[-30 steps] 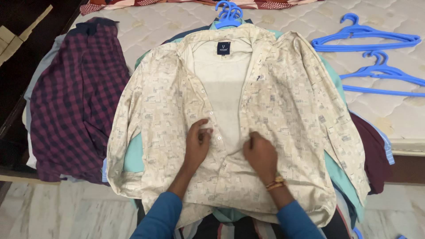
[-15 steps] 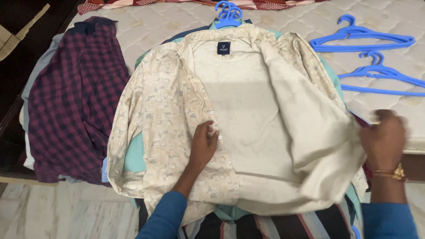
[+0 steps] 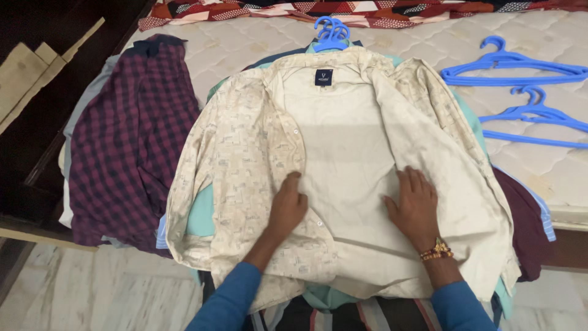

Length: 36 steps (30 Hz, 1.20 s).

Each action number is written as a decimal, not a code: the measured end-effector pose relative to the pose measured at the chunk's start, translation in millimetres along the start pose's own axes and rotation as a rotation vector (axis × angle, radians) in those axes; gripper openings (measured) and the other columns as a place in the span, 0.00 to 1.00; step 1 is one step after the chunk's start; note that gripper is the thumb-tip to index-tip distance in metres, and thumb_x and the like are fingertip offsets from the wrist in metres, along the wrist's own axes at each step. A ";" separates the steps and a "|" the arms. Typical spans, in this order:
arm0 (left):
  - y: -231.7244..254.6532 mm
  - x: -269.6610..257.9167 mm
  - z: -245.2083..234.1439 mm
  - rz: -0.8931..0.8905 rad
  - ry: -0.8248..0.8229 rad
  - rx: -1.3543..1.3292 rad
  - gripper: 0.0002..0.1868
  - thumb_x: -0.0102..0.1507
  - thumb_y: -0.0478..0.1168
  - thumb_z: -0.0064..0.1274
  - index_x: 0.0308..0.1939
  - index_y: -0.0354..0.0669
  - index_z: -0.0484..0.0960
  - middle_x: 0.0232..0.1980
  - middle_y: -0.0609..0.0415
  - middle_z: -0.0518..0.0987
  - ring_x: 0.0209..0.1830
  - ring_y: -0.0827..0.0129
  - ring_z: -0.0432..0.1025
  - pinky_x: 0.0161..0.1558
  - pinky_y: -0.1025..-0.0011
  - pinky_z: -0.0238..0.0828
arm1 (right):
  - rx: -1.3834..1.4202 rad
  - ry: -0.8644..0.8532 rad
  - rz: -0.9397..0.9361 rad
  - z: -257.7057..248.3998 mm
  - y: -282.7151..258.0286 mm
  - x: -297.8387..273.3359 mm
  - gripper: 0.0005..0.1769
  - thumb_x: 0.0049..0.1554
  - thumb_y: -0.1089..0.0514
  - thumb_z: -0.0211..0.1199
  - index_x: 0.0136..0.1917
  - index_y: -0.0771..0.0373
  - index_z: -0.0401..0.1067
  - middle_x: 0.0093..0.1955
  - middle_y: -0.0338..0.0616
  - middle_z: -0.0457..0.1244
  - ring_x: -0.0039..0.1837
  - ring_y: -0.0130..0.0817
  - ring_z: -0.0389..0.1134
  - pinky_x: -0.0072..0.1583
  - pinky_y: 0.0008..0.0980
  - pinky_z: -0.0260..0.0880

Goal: The person places a patterned shirt on a blue hanger, buttons it, and smooths it out. Then the person picks up a plaid shirt, folds it, and places it on the bed.

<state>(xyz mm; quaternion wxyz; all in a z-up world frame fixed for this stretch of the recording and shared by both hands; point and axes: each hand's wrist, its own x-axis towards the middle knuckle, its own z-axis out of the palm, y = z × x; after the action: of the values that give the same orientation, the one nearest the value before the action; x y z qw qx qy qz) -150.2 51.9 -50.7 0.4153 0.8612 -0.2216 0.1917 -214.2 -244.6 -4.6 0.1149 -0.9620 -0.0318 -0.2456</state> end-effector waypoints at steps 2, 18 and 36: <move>-8.6 8.4 -23.6 -0.493 -0.126 -0.336 0.29 0.64 0.29 0.39 0.70 0.40 0.61 0.62 0.40 0.72 0.40 0.53 0.70 0.43 0.55 0.75 | -0.082 -0.034 0.030 8.7 10.0 -7.9 0.44 0.49 0.47 0.70 0.73 0.67 0.62 0.76 0.57 0.56 0.77 0.54 0.54 0.73 0.53 0.54; -53.3 18.3 -193.8 -0.260 0.262 0.123 0.13 0.68 0.36 0.53 0.56 0.36 0.78 0.52 0.44 0.79 0.50 0.58 0.75 0.48 0.63 0.72 | -0.069 -0.183 0.134 29.3 31.1 -9.6 0.41 0.47 0.44 0.71 0.70 0.58 0.65 0.78 0.52 0.55 0.78 0.50 0.55 0.71 0.54 0.55; 42.1 91.4 -58.6 0.217 -0.371 0.082 0.08 0.65 0.37 0.55 0.44 0.39 0.85 0.45 0.48 0.84 0.46 0.52 0.76 0.49 0.58 0.71 | 0.144 -0.335 -0.032 -37.4 37.5 23.0 0.29 0.53 0.48 0.67 0.65 0.63 0.69 0.66 0.54 0.64 0.68 0.52 0.63 0.64 0.44 0.66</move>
<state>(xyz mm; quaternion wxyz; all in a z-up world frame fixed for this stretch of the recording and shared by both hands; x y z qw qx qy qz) -105.8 55.1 56.9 0.3091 0.8689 -0.3777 0.0825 -207.0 -289.7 30.6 0.1728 -0.9781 -0.0832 -0.0809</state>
